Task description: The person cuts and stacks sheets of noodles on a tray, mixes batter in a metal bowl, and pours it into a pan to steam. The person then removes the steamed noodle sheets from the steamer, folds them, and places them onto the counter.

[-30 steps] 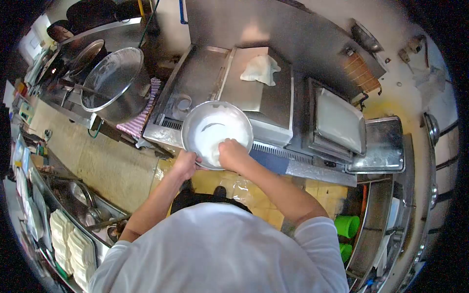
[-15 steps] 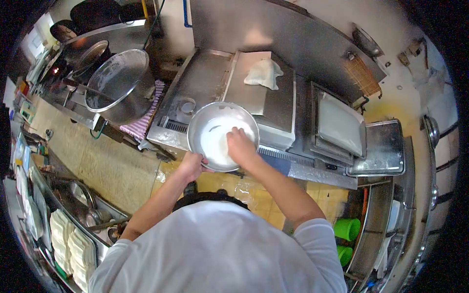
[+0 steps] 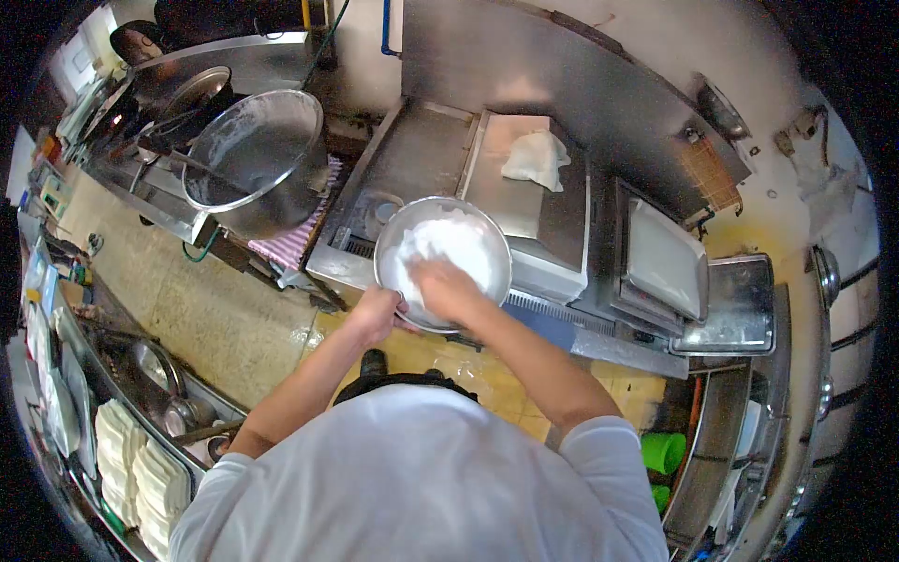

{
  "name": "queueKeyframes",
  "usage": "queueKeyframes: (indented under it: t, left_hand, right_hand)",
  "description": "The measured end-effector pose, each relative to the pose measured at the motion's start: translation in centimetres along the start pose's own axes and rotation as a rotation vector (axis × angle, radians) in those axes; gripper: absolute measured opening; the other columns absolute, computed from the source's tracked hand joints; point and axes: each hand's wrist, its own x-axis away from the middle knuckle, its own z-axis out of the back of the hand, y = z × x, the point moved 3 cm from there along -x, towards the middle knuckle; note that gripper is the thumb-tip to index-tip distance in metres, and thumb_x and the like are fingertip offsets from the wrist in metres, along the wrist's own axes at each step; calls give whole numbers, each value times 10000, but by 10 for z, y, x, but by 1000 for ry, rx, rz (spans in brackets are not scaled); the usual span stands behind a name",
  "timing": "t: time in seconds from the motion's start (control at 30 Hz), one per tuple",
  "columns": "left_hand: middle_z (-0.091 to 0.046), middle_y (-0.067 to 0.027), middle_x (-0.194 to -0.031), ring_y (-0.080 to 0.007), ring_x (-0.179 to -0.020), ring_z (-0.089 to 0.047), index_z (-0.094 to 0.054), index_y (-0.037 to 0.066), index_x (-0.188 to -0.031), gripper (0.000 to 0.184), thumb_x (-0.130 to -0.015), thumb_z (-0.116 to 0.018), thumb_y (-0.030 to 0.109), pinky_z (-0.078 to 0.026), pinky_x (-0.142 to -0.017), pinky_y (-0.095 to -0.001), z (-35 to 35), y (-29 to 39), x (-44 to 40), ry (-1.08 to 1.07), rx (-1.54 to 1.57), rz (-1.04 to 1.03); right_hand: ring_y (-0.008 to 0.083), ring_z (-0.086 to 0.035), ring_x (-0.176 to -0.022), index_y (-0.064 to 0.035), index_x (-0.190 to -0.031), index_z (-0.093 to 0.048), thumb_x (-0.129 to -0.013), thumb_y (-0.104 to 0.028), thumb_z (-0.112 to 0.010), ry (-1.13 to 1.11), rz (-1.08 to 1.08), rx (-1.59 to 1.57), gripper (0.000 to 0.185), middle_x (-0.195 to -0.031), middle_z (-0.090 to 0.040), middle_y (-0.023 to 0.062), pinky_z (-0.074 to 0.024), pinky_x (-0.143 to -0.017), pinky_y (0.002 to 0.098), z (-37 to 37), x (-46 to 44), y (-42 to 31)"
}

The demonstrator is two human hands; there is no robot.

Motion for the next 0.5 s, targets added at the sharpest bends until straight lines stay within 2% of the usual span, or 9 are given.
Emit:
queueKeyframes:
  t: [0.07,0.1,0.2,0.23,0.33,0.47,0.5]
  left_hand:
    - [-575,-225,-998,-372,-777,-656,-451,-157,-1209,377,-841,-466,-74,-654,-631,-528,8,7,-2,6,-3,-4]
    - [-575,-217,-994,-360,-776,-655,-468,-153,-1195,366,-840,-466,-65,-658,-627,-513,15,8,-4,15,2,4]
    - [-575,-209,-986,-352,-777,-656,-488,-161,-1164,346,-835,-466,-57,-662,-623,-497,25,11,-3,47,26,20]
    - [-575,-209,-984,-354,-778,-657,-490,-166,-1156,341,-834,-467,-58,-662,-622,-496,26,16,-1,57,32,20]
    - [-563,-222,-987,-367,-780,-657,-476,-189,-1143,337,-833,-475,-59,-661,-606,-501,28,24,1,23,7,1]
    - [-567,-249,-1039,-411,-811,-666,-436,-169,-1239,408,-839,-430,-83,-647,-629,-540,44,15,-16,49,1,5]
    - [-568,-253,-1044,-411,-811,-665,-438,-173,-1235,405,-841,-429,-81,-647,-628,-540,46,16,-18,83,-10,7]
  right_hand:
    - [395,-475,-1371,-46,-1424,-540,-902,-98,-527,-185,130,-4,524,-1516,-471,205,-332,-1174,484,-3,3,-9]
    - [411,-451,-1387,-94,-1458,-516,-906,-99,-527,-228,80,3,552,-1523,-459,209,-319,-1188,486,6,5,-10]
    - [425,-400,-1422,-153,-1490,-486,-944,-147,-523,-93,-52,104,548,-1549,-434,189,-295,-1201,507,23,-4,-2]
    - [422,-371,-1441,-172,-1502,-471,-973,-199,-531,-96,-19,158,533,-1564,-417,175,-291,-1190,540,14,-10,-4]
    - [433,-359,-1446,-161,-1496,-476,-979,-200,-536,-120,117,163,523,-1561,-418,177,-285,-1185,547,7,-13,-13]
    - [411,-522,-1271,18,-1301,-580,-909,-103,-566,92,-148,128,411,-1340,-545,269,-467,-1045,471,14,-17,7]
    - [396,-596,-1128,71,-1125,-636,-874,-91,-588,148,-173,171,302,-1176,-599,289,-535,-934,451,18,-16,1]
